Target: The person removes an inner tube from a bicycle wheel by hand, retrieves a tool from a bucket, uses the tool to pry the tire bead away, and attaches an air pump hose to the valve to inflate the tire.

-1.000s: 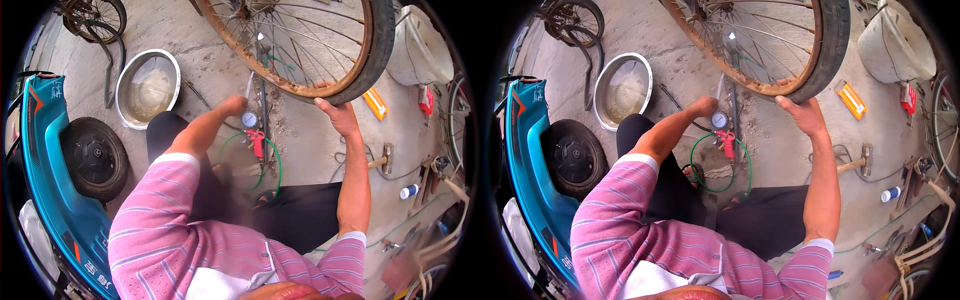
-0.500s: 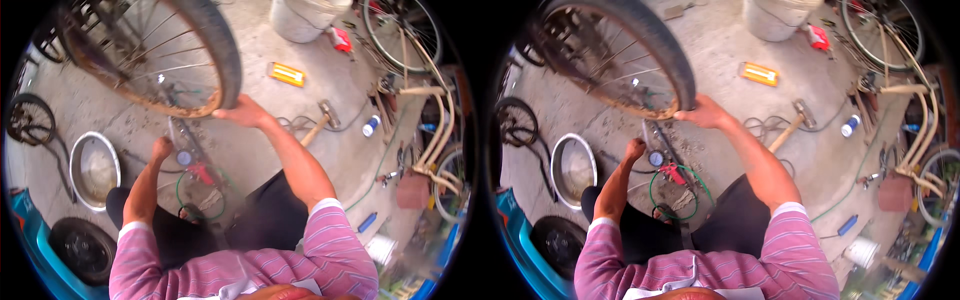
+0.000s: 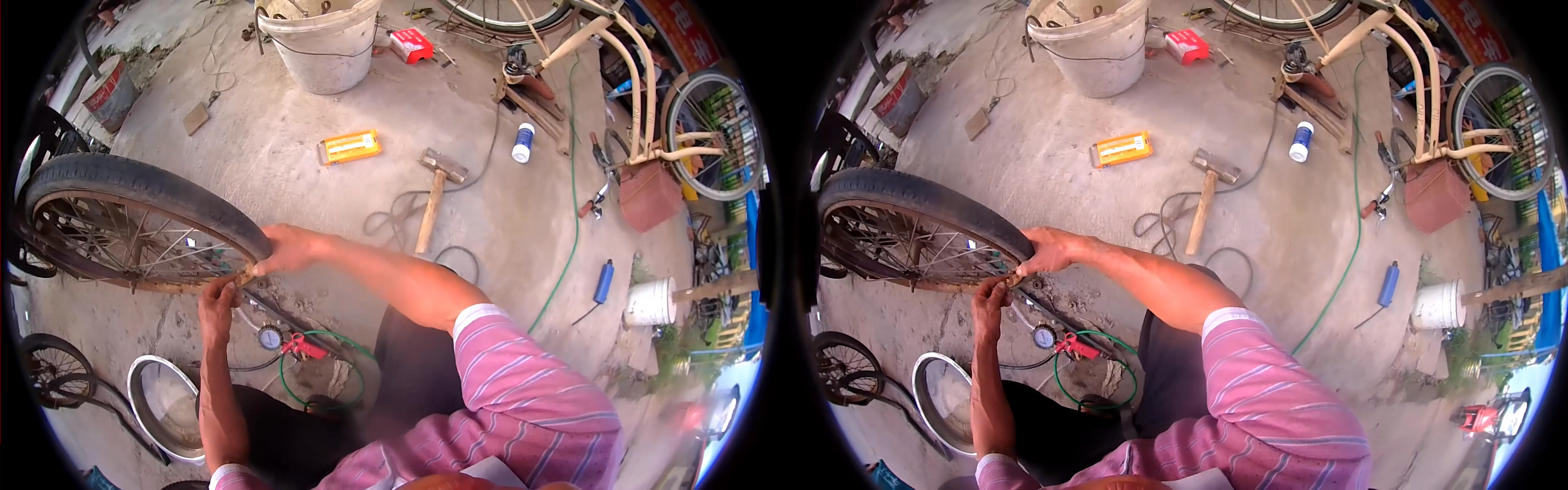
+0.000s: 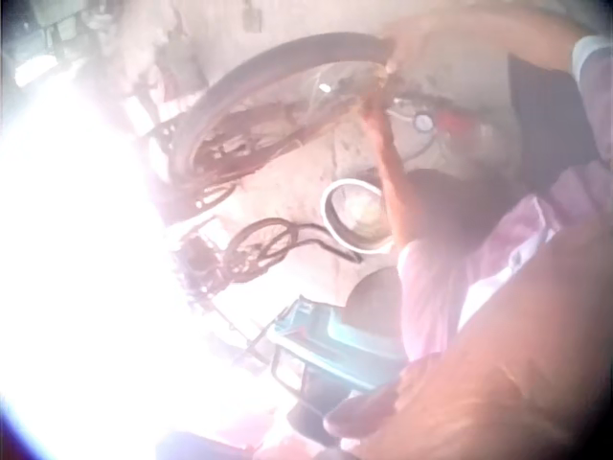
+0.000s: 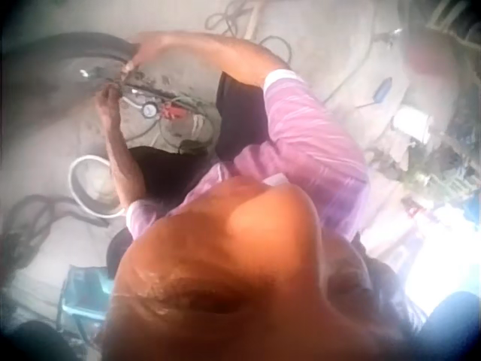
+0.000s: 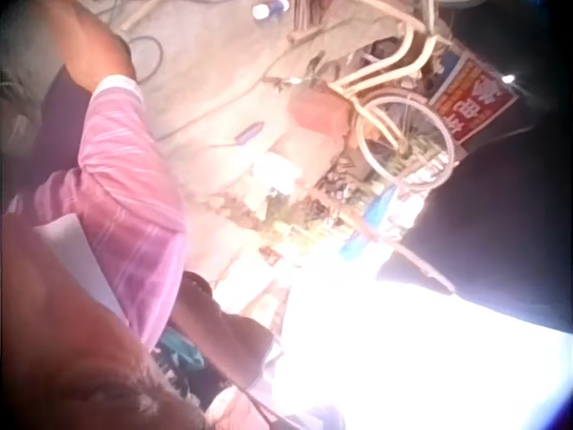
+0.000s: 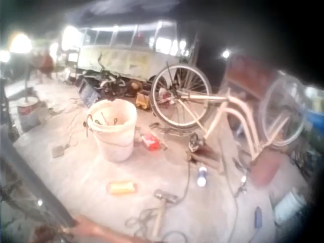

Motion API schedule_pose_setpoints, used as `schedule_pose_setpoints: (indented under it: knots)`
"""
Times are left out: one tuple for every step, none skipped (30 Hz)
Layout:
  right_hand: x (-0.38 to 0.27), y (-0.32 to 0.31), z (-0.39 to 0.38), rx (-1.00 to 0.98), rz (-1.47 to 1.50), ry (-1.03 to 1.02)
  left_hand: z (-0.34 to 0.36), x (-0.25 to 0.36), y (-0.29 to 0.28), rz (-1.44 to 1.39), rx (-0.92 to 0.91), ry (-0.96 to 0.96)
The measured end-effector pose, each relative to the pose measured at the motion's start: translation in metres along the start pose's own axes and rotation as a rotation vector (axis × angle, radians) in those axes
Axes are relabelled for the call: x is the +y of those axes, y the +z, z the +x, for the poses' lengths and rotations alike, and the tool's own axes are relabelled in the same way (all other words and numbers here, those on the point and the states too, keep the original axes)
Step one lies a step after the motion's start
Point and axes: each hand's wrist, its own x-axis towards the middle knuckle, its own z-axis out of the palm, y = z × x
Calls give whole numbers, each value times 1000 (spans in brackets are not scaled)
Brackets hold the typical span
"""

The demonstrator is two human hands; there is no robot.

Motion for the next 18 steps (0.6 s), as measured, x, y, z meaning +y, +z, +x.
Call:
schedule_pose_setpoints:
  knots:
    - [0, 1, 1, 1, 0, 0, 6, 0, 2, 56, 45, 3]
    - [-1, 2, 1, 31, -59, -11, 14, 1, 4, 57, 44, 4]
    - [-5, 4, 1, 57, -114, -22, 19, 4, 7, 82, 60, 62]
    - [-9, 4, -1, 54, -109, -23, 22, 6, 9, 108, 77, 121]
    - [-13, 3, -4, 57, -60, 10, 23, 9, 7, 135, 42, 118]
    - [-18, 0, -7, 64, -17, 43, 25, 8, 6, 136, 42, 119]
    - [-8, 1, -4, 87, -31, -1, 27, 3, 6, 128, 15, 114]
    - [-1, 2, -3, 87, -32, -3, 29, -1, 6, 121, -12, 110]
    - [0, 2, -1, 69, -24, -31, 30, -4, 7, 121, -6, 112]
    - [2, 3, 2, 51, -17, -58, 31, -8, 7, 157, -5, 134]
    - [4, 3, 2, 47, -19, -63, 31, -11, 6, 193, -5, 156]
    - [1, 2, 0, 37, -42, -69, 31, -9, 7, 192, -1, 159]
    - [-2, 1, -2, 27, -64, -76, 29, -7, 9, 185, -5, 134]
    - [-2, 0, -2, 25, -68, -78, 29, -5, 10, 178, -9, 108]
    - [-4, 1, -2, 20, -78, -59, 27, -4, 11, 137, -8, 89]
    - [-5, 1, -3, 16, -89, -39, 28, -3, 9, 136, -4, 91]
    - [-6, 1, -4, 14, -91, -42, 28, -2, 8, 167, -36, 84]
    - [-8, 1, -5, 10, -99, -47, 28, 1, 6, 198, -68, 76]
